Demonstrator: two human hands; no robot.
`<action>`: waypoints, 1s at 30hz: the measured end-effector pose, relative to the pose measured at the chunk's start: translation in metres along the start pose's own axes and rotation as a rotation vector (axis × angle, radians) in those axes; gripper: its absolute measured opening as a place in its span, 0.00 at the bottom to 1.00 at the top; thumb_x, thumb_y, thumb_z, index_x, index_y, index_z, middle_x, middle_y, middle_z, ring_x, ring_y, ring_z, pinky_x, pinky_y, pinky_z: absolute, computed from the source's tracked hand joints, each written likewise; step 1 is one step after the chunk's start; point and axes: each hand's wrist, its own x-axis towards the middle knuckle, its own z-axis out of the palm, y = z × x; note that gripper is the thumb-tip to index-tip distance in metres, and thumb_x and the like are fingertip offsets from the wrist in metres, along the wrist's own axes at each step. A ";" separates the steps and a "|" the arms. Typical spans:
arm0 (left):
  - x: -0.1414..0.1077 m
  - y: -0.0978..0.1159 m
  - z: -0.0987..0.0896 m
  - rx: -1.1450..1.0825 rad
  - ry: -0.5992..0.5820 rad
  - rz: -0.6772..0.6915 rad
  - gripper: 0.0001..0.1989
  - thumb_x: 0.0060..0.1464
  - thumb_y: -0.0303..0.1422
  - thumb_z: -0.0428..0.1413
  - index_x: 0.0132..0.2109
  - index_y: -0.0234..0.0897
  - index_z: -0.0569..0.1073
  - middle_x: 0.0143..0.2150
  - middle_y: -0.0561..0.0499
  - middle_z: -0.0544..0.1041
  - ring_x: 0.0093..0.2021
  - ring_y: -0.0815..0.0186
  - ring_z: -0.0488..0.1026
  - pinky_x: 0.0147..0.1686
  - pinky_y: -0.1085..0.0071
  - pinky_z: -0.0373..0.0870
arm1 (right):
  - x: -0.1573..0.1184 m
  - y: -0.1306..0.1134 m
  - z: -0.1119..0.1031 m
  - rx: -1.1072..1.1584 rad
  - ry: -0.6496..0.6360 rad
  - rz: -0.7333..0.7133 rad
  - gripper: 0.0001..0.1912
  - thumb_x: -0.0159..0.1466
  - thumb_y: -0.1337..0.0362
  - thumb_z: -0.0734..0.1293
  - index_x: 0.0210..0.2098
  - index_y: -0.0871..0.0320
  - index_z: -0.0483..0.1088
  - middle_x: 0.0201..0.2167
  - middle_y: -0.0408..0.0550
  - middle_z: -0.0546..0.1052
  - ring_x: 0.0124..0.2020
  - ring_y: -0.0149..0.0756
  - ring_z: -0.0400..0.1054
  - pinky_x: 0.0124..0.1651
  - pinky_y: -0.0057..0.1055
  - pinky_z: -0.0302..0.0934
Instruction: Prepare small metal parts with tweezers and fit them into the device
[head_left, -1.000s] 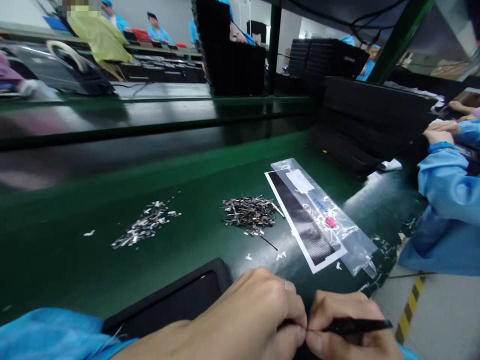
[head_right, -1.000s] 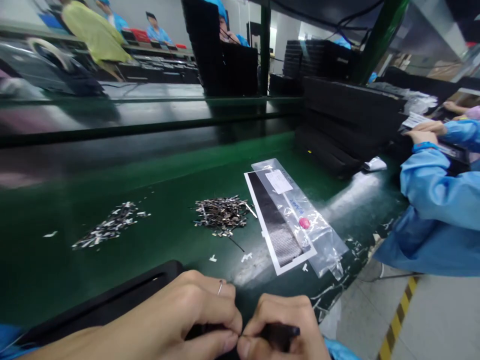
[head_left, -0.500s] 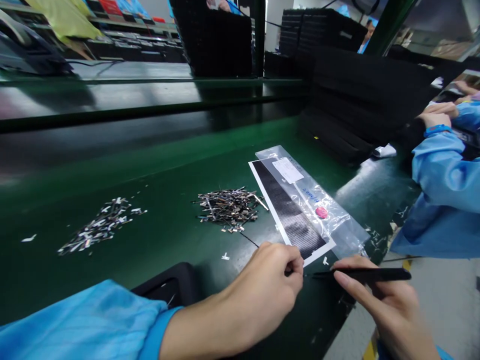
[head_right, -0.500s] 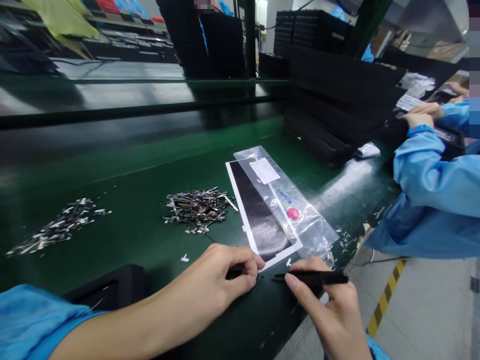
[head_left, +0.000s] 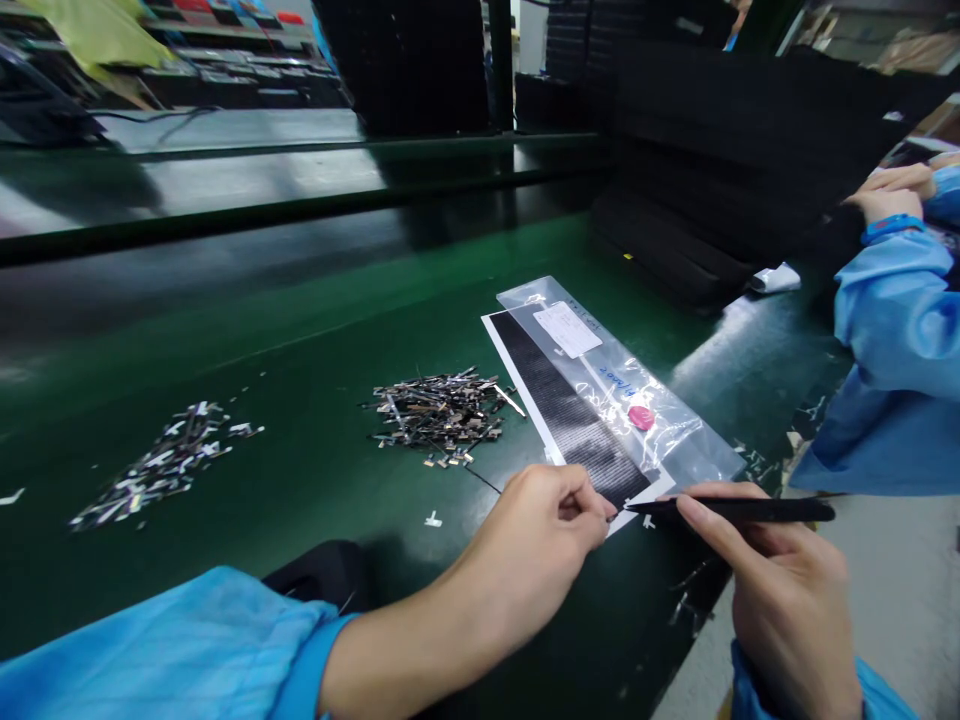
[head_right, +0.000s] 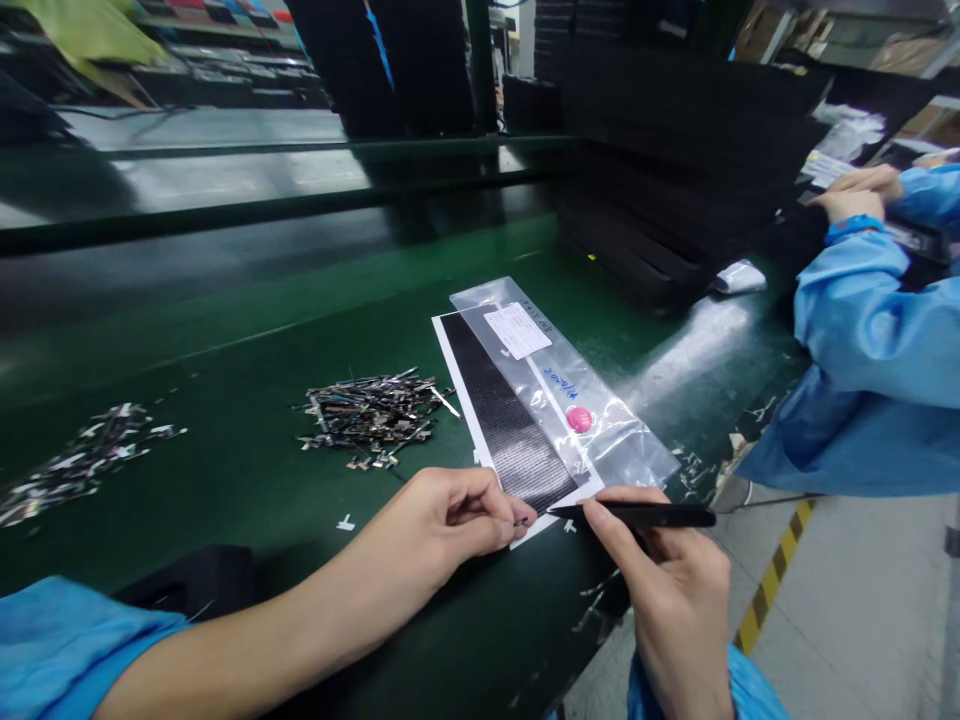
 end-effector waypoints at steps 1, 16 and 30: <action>0.000 0.001 0.000 -0.009 0.002 -0.006 0.04 0.43 0.25 0.50 0.23 0.32 0.64 0.32 0.47 0.74 0.39 0.60 0.69 0.40 0.68 0.62 | 0.000 0.000 0.000 -0.007 0.003 0.002 0.09 0.53 0.56 0.65 0.26 0.55 0.71 0.25 0.39 0.73 0.29 0.27 0.66 0.30 0.15 0.59; -0.001 0.007 0.000 -0.113 0.017 -0.115 0.06 0.44 0.23 0.51 0.22 0.31 0.64 0.32 0.48 0.73 0.38 0.62 0.70 0.39 0.70 0.62 | 0.000 0.001 -0.001 -0.073 0.005 -0.024 0.10 0.53 0.56 0.65 0.25 0.56 0.71 0.25 0.40 0.73 0.29 0.29 0.66 0.29 0.16 0.60; 0.001 0.004 0.001 -0.101 0.015 -0.081 0.06 0.41 0.28 0.51 0.21 0.33 0.62 0.31 0.48 0.73 0.38 0.62 0.69 0.37 0.71 0.62 | -0.001 0.000 -0.001 -0.036 0.008 0.041 0.08 0.52 0.57 0.66 0.26 0.55 0.71 0.24 0.40 0.73 0.27 0.28 0.67 0.27 0.15 0.60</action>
